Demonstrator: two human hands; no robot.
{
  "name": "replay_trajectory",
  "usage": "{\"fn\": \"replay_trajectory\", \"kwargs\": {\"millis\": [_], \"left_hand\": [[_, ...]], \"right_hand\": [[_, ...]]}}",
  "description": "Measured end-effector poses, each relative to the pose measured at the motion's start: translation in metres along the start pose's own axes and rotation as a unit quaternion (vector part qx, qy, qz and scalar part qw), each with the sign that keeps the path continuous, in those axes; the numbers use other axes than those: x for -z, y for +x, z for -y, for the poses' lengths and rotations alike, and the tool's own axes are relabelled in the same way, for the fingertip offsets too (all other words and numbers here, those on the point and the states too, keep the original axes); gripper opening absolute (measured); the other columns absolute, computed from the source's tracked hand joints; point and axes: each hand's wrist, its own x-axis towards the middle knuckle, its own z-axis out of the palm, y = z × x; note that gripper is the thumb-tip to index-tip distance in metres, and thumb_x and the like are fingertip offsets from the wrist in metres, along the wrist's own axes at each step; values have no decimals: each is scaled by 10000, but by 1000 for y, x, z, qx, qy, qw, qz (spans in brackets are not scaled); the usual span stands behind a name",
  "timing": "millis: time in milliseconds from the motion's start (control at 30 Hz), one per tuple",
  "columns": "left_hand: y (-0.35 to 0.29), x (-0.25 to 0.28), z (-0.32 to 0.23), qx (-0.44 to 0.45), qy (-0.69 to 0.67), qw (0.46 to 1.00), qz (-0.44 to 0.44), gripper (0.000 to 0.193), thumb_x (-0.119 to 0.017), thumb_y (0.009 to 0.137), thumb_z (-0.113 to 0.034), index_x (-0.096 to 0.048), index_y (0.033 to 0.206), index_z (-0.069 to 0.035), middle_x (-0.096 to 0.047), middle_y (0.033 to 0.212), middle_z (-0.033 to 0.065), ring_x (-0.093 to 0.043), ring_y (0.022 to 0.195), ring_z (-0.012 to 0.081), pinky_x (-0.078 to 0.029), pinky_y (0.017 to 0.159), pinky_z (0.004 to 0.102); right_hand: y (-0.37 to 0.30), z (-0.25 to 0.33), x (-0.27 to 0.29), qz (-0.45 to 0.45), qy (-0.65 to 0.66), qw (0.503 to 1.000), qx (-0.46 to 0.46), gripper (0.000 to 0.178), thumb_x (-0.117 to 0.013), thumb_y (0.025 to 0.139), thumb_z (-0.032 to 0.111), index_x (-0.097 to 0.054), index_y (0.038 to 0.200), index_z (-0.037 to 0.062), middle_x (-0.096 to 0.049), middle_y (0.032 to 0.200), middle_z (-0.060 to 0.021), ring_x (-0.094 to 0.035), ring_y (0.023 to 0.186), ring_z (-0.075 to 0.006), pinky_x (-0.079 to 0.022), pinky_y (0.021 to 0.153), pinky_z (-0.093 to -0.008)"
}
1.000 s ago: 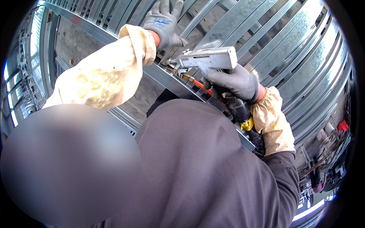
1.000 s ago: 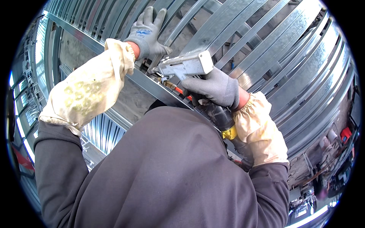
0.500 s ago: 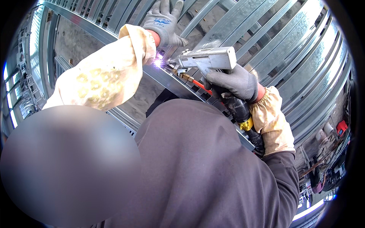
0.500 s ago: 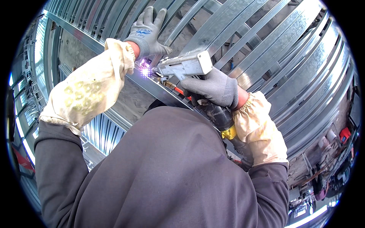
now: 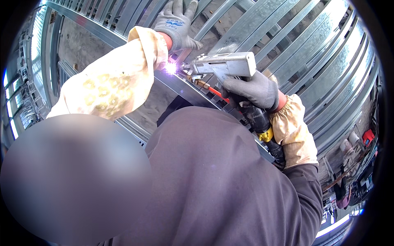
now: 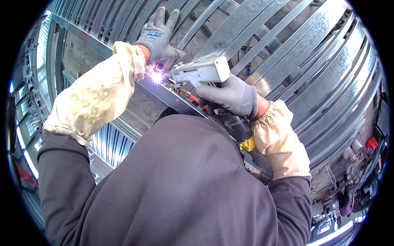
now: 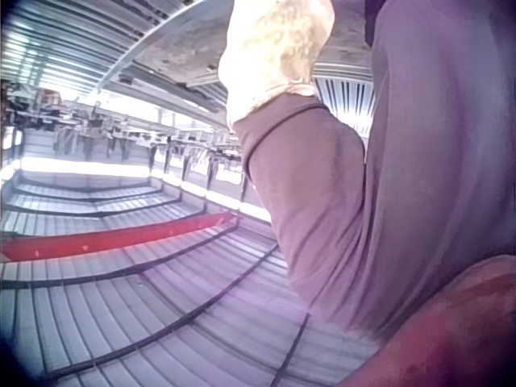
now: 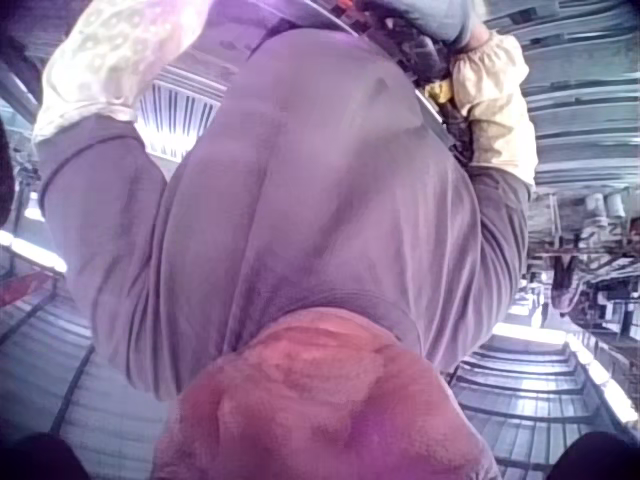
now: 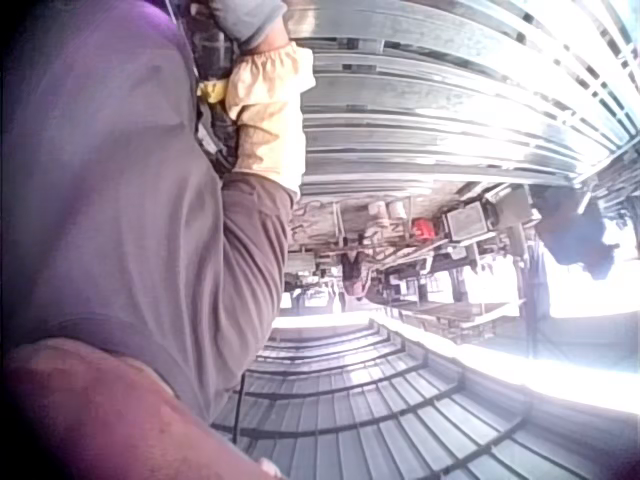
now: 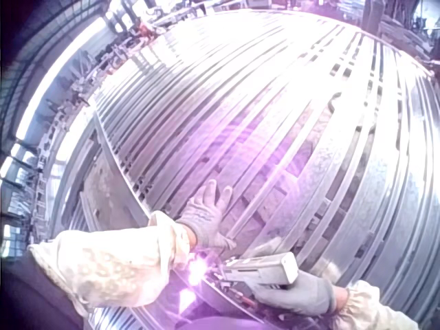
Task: The person uses a handheld welding gun to join metal bars on a large metal frame. They move along the frame, applying welds at multiple joints while wearing protective gloves and sleeves.
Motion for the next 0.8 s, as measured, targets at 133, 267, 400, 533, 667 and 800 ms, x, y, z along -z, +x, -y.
{"fn": "replay_trajectory", "kwargs": {"millis": [133, 267, 400, 533, 667, 800], "left_hand": [[-4, 5, 0, 8, -4, 1000, 9, 1343, -907, 621, -610, -140, 1645, -199, -139, 1644, 293, -224, 1505, 517, -314, 1182, 620], [4, -2, -2, -5, -8, 1000, 9, 1361, -904, 621, -621, -115, 1651, -210, -116, 1652, 290, -203, 1513, 517, -309, 1185, 621], [3, 0, -2, 2, -2, 1000, 21, 1374, -901, 625, -629, -93, 1657, -216, -88, 1663, 287, -178, 1523, 515, -301, 1189, 622], [-2, -1, 1, 7, -3, 1000, 15, 1380, -901, 626, -629, -86, 1658, -213, -91, 1663, 290, -184, 1524, 512, -298, 1191, 622], [-8, 2, 3, 11, -3, 1000, 2, 1371, -901, 629, -624, -94, 1657, -207, -108, 1658, 295, -200, 1520, 510, -303, 1189, 621], [2, 1, -1, -3, 1, 1000, 10, 1359, -904, 627, -617, -116, 1654, -202, -127, 1650, 301, -212, 1514, 513, -309, 1188, 617]], "right_hand": [[-2, 4, -2, 11, -14, 1000, 9, 425, -680, 988, 338, -655, 1240, -4, -691, 875, -17, -598, 628, -31, -483, 529, -206], [-3, 3, 0, 1, -11, 1000, -3, 427, -677, 986, 347, -657, 1225, -6, -690, 866, -22, -611, 635, -39, -490, 539, -210], [-7, 7, 1, 10, -10, 999, -36, 409, -667, 986, 350, -661, 1185, -8, -689, 860, -30, -638, 651, -52, -496, 548, -213], [-10, 8, -3, 5, -16, 1000, -24, 392, -663, 985, 343, -666, 1152, -11, -690, 859, -34, -653, 661, -59, -496, 544, -209], [-12, 9, -3, 18, -18, 999, -23, 388, -672, 985, 342, -669, 1149, -10, -690, 864, -34, -651, 661, -59, -500, 543, -208], [-11, 3, -1, 2, 0, 999, -34, 405, -686, 982, 344, -660, 1183, -7, -692, 869, -37, -649, 660, -57, -507, 543, -213]]}}
